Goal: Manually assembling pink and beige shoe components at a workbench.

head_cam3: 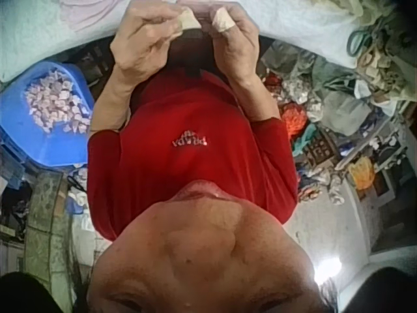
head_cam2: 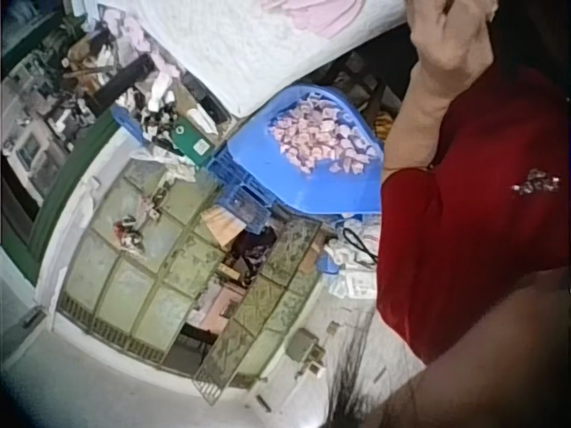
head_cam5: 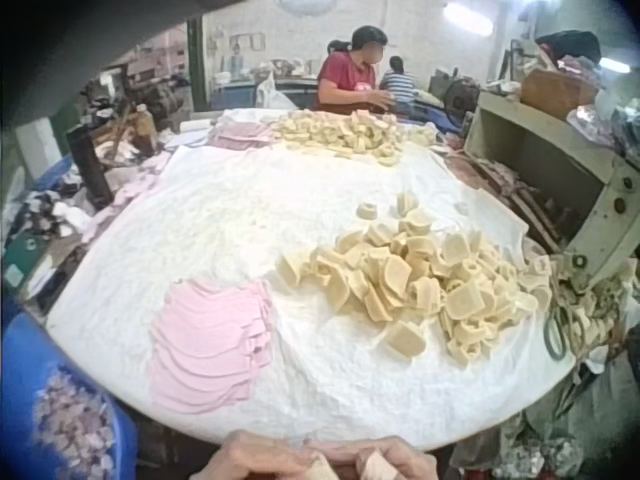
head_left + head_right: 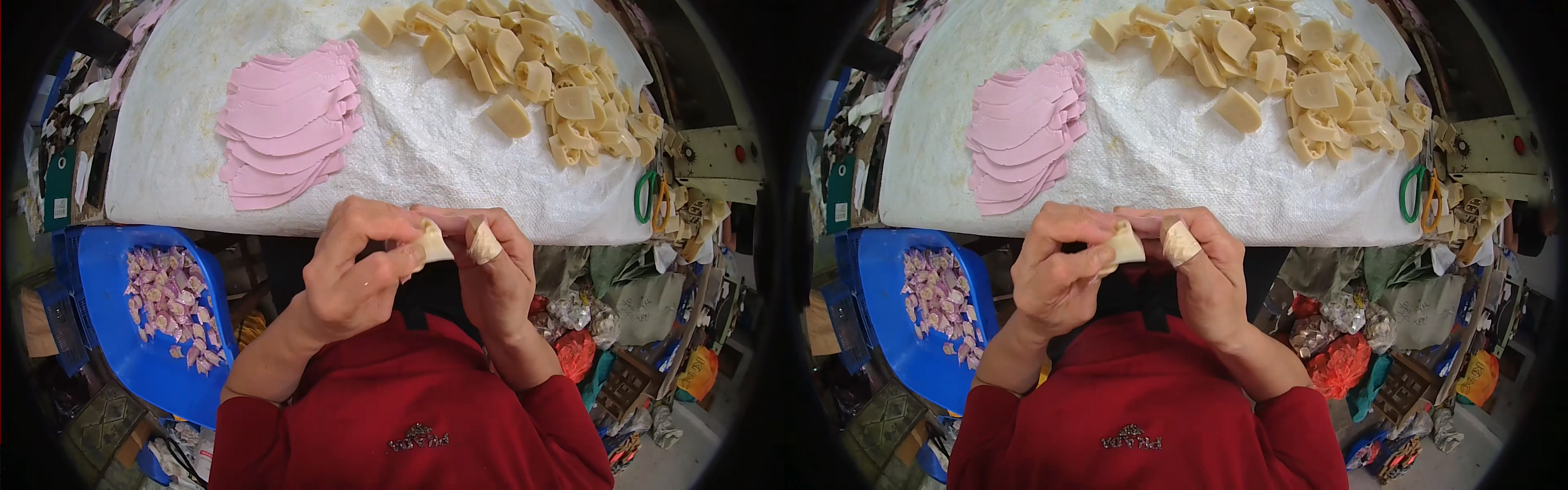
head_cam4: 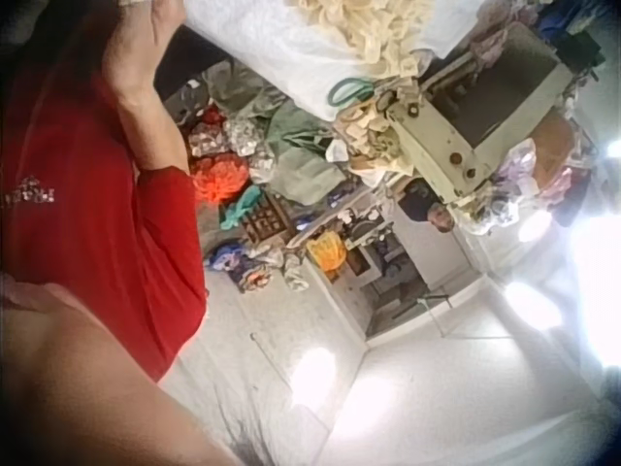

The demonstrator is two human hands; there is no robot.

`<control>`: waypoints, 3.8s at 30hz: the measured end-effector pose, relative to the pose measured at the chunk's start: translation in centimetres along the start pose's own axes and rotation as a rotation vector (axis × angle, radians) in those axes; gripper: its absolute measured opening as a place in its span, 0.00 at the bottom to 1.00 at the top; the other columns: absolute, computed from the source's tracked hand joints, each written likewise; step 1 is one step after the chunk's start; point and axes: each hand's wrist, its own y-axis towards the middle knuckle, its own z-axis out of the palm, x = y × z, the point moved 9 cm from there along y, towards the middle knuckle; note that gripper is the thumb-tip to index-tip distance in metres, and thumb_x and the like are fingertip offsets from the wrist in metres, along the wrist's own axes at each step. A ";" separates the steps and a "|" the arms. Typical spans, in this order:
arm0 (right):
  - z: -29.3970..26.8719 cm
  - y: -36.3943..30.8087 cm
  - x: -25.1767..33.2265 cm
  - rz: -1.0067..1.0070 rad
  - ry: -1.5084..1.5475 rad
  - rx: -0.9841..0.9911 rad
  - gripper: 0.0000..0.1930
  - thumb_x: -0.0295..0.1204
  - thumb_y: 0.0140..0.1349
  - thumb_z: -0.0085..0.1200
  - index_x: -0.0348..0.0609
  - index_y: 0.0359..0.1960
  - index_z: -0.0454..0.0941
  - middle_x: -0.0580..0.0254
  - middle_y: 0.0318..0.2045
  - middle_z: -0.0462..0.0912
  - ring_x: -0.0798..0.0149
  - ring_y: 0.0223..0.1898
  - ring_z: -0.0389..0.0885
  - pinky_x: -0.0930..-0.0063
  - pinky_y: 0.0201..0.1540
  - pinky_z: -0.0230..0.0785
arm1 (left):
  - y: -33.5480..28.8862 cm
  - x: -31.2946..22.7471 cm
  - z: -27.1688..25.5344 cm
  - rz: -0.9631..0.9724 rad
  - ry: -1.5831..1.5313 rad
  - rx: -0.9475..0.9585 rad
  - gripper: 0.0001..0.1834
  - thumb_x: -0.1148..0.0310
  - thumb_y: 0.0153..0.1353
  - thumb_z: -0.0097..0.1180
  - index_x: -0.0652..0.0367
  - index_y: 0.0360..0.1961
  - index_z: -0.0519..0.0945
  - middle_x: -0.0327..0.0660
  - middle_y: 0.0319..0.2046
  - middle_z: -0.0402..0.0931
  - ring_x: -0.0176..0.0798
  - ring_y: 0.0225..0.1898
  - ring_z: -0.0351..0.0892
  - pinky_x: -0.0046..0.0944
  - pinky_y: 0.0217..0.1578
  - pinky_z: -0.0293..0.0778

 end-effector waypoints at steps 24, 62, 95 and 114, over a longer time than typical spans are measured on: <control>-0.8 2.7 -1.0 0.282 -0.303 0.430 0.27 0.25 0.44 0.70 0.33 0.46 0.72 0.55 0.39 0.79 0.66 0.41 0.79 0.70 0.49 0.72 | -0.6 0.8 2.3 -0.085 -0.152 0.173 0.13 0.91 0.41 0.56 0.65 0.21 0.68 0.49 0.34 0.76 0.43 0.33 0.80 0.36 0.32 0.76; -0.9 2.0 2.1 -0.290 -0.385 0.229 0.17 0.42 0.56 0.60 0.41 0.38 0.77 0.61 0.37 0.74 0.63 0.41 0.70 0.70 0.47 0.63 | 0.1 1.8 0.5 -0.186 0.039 0.014 0.08 0.79 0.45 0.64 0.62 0.27 0.78 0.43 0.36 0.77 0.47 0.42 0.76 0.38 0.39 0.73; 2.1 1.9 -2.4 0.245 -0.109 0.364 0.08 0.32 0.65 0.47 0.40 0.37 0.75 0.64 0.29 0.74 0.76 0.17 0.73 0.87 0.14 0.66 | -3.7 3.3 4.8 -0.723 -0.605 0.091 0.38 0.45 0.67 0.34 0.68 0.64 0.48 0.47 0.49 0.64 0.31 0.36 0.71 0.28 0.36 0.70; 2.3 1.2 -0.6 -0.253 -0.426 0.125 0.20 0.38 0.70 0.38 0.38 0.55 0.68 0.58 0.42 0.72 0.64 0.40 0.72 0.73 0.44 0.65 | -3.7 4.7 3.6 -0.699 -0.513 -0.077 0.32 0.50 0.67 0.39 0.60 0.63 0.51 0.41 0.48 0.64 0.30 0.46 0.66 0.32 0.47 0.64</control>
